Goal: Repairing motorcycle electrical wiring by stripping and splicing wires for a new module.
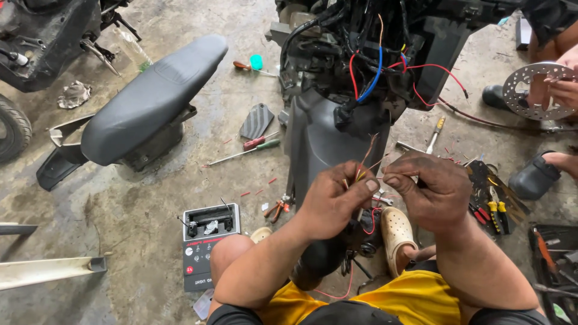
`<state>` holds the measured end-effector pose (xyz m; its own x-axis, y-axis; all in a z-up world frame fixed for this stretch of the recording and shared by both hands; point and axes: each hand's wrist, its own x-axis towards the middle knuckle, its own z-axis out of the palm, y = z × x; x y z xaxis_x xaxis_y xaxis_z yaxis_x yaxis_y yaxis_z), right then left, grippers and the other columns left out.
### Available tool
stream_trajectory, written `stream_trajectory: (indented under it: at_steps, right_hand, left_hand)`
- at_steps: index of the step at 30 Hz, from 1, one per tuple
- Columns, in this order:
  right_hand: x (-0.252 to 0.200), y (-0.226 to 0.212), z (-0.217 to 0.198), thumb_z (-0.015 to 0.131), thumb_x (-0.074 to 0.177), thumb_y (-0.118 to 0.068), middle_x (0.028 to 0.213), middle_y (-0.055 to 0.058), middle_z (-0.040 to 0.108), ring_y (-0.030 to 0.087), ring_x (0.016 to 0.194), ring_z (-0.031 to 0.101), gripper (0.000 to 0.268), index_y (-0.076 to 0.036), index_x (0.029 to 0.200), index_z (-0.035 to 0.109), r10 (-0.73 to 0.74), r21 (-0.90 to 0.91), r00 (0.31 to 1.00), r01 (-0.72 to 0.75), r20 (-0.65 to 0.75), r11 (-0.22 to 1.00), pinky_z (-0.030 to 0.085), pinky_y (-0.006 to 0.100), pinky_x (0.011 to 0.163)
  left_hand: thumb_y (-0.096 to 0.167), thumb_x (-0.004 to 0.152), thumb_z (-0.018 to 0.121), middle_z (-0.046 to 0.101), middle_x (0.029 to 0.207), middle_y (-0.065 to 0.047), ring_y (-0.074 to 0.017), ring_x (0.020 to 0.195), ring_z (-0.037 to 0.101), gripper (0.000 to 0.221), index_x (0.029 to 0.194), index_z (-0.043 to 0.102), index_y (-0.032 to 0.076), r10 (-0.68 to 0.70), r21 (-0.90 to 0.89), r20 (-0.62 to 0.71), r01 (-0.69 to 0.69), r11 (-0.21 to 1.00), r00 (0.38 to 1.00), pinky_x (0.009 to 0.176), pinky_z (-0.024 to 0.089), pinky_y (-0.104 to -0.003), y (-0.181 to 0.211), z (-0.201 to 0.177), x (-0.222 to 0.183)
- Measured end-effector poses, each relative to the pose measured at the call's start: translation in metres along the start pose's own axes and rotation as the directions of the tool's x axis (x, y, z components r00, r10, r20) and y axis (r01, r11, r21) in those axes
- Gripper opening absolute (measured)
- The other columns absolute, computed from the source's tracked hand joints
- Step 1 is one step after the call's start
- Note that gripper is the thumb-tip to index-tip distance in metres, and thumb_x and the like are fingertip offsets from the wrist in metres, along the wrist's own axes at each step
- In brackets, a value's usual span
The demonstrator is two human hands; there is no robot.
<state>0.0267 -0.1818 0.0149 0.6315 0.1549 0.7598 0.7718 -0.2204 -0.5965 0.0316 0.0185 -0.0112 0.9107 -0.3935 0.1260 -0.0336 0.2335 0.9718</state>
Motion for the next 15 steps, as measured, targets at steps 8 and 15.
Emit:
stream_trajectory:
  at_steps: [8, 15]
  right_hand:
    - [0.006, -0.04, -0.045, 0.084, 0.099, -0.024, 0.122, 0.013, 0.065, 0.038, 0.117, 0.061, 0.022, -0.018, 0.116, 0.071, -0.439, -0.466, 0.839, 0.544, 0.322, 0.698, 0.055, 0.054, 0.101]
    - [0.022, -0.094, -0.037, 0.049, 0.11, -0.036, 0.117, 0.003, 0.08, 0.029, 0.104, 0.075, 0.033, -0.017, 0.114, 0.075, -0.366, -0.499, 0.638, 0.764, 0.678, 0.408, 0.033, 0.051, 0.098]
  left_hand:
    - [0.018, 0.102, 0.068, 0.053, 0.066, 0.0, -0.0075, 0.054, 0.043, 0.011, 0.095, 0.064, 0.01, -0.149, -0.348, 0.198, 0.211, 0.913, 0.969, 0.048, 0.031, -0.022, 0.009, -0.006, -0.015]
    - [0.024, 0.102, 0.069, 0.06, 0.075, 0.005, -0.0054, 0.064, 0.052, 0.013, 0.098, 0.066, 0.012, -0.074, -0.184, 0.272, 0.128, 0.975, 0.96, 0.058, 0.044, -0.023, 0.025, 0.004, -0.051]
